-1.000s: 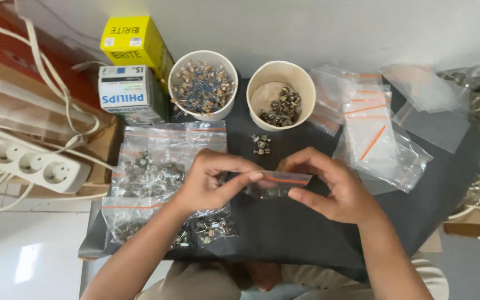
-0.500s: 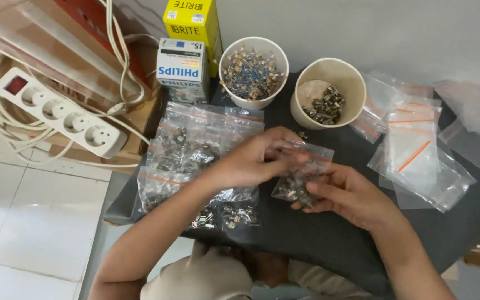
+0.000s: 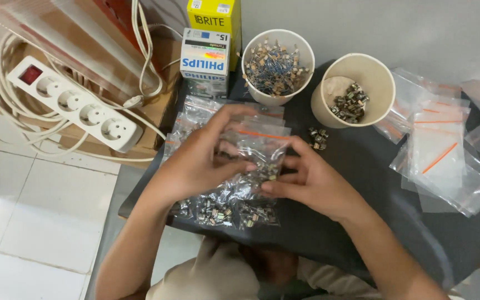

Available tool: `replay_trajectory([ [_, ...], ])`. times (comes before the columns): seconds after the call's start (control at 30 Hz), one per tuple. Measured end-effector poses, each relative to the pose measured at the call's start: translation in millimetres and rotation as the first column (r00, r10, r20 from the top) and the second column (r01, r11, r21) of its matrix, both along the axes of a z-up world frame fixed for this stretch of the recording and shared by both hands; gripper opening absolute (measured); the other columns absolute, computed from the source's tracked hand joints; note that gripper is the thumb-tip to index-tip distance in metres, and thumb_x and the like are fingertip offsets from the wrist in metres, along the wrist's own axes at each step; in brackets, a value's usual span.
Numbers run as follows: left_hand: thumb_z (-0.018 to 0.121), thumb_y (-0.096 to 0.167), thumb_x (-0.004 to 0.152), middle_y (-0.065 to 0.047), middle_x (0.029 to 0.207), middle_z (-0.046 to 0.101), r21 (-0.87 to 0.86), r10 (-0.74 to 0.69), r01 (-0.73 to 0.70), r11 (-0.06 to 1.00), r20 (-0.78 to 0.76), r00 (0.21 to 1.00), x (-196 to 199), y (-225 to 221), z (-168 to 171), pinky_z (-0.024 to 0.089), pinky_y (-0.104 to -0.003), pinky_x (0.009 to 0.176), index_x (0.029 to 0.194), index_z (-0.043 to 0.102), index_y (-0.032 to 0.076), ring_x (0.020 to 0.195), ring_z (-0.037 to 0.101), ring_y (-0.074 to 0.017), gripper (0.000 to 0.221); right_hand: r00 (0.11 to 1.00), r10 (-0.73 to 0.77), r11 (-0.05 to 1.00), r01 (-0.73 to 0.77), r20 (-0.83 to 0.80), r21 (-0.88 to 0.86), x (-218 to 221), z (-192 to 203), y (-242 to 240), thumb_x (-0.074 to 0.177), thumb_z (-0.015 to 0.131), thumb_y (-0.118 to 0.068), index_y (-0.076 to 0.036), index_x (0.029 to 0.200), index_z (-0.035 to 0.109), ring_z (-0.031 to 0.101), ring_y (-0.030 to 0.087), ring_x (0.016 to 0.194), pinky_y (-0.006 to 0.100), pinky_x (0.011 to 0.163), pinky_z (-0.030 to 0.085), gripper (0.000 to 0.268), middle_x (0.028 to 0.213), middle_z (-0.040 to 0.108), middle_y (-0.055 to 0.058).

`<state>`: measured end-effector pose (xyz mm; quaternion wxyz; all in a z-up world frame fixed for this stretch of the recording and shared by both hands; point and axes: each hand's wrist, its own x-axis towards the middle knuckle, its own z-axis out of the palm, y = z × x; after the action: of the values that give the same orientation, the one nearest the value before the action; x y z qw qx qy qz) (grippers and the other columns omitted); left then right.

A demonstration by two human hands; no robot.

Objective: Sorting small electronic components from a container and placing them into small plastic zip-lock bags.

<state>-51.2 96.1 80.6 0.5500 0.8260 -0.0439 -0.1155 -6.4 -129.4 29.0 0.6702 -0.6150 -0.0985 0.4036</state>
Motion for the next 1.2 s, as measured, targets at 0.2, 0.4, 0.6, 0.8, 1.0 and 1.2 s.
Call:
replay_trajectory([
  [0.2, 0.08, 0.005, 0.084, -0.008, 0.127, 0.064, 0.084, 0.116, -0.125, 0.989, 0.108, 0.987, -20, 33, -7, 0.064, -0.022, 0.072, 0.139, 0.045, 0.02, 0.075, 0.071, -0.0088, 0.066, 0.983, 0.026, 0.985, 0.005, 0.18, -0.171, -13, -9, 33, 0.08, 0.082, -0.007, -0.017, 0.134, 0.039, 0.08, 0.018, 0.087, 0.029, 0.08, 0.061, 0.07, 0.095, 0.072, 0.011],
  [0.4, 0.073, 0.006, 0.092, -0.01, 0.115, 0.06, 0.31, 0.084, -0.22, 0.925, 0.397, 0.914, -24, 40, -27, 0.054, -0.032, 0.072, 0.139, 0.054, 0.009, 0.08, 0.06, -0.0183, 0.05, 0.856, 0.054, 0.939, 0.132, 0.515, -0.317, -23, 0, 34, 0.089, 0.073, -0.017, -0.015, 0.123, 0.055, 0.082, 0.014, 0.079, 0.025, 0.066, 0.062, 0.039, 0.091, 0.077, 0.006],
  [0.6, 0.058, 0.009, 0.105, -0.025, 0.146, 0.051, 0.394, -0.045, -0.324, 0.86, 0.692, 0.72, -34, 26, -40, 0.046, -0.053, 0.109, 0.134, 0.056, -0.001, 0.132, 0.055, -0.0425, 0.031, 0.384, 0.031, 0.967, 0.222, 0.923, -0.125, -32, -4, 39, 0.102, 0.055, -0.016, -0.002, 0.134, 0.054, 0.063, 0.03, 0.126, 0.039, 0.103, 0.05, 0.034, 0.132, 0.063, 0.015],
  [0.8, 0.04, 0.026, 0.111, -0.007, 0.166, 0.036, 0.635, -0.059, -0.384, 0.67, 0.562, 0.825, -38, 16, -76, 0.012, -0.065, 0.124, 0.154, 0.047, 0.014, 0.156, 0.029, -0.0326, 0.045, 0.132, 0.473, 0.823, 0.287, 0.871, -0.49, -45, -33, 56, 0.107, 0.046, -0.045, -0.01, 0.163, 0.025, 0.018, 0.04, 0.157, 0.068, 0.118, 0.02, 0.069, 0.171, 0.018, 0.011],
  [1.0, 0.04, 0.028, 0.112, -0.01, 0.16, 0.047, 0.609, -0.095, -0.399, 0.685, 0.619, 0.78, -33, 13, -84, 0.016, -0.055, 0.127, 0.151, 0.05, 0.008, 0.152, 0.036, -0.0307, 0.046, 0.058, 0.538, 0.764, 0.388, 0.841, -0.516, -51, -50, 61, 0.105, 0.046, -0.056, -0.008, 0.163, 0.022, 0.013, 0.033, 0.158, 0.068, 0.119, 0.022, 0.079, 0.171, 0.019, 0.008],
  [1.2, 0.032, 0.032, 0.113, -0.009, 0.161, 0.045, 0.641, -0.117, -0.366, 0.675, 0.582, 0.805, -33, 14, -88, 0.013, -0.051, 0.128, 0.155, 0.045, 0.008, 0.154, 0.031, -0.0281, 0.05, 0.062, 0.533, 0.769, 0.38, 0.844, -0.514, -51, -56, 62, 0.105, 0.044, -0.053, -0.005, 0.162, 0.024, 0.013, 0.034, 0.158, 0.067, 0.12, 0.017, 0.077, 0.171, 0.02, 0.011],
])
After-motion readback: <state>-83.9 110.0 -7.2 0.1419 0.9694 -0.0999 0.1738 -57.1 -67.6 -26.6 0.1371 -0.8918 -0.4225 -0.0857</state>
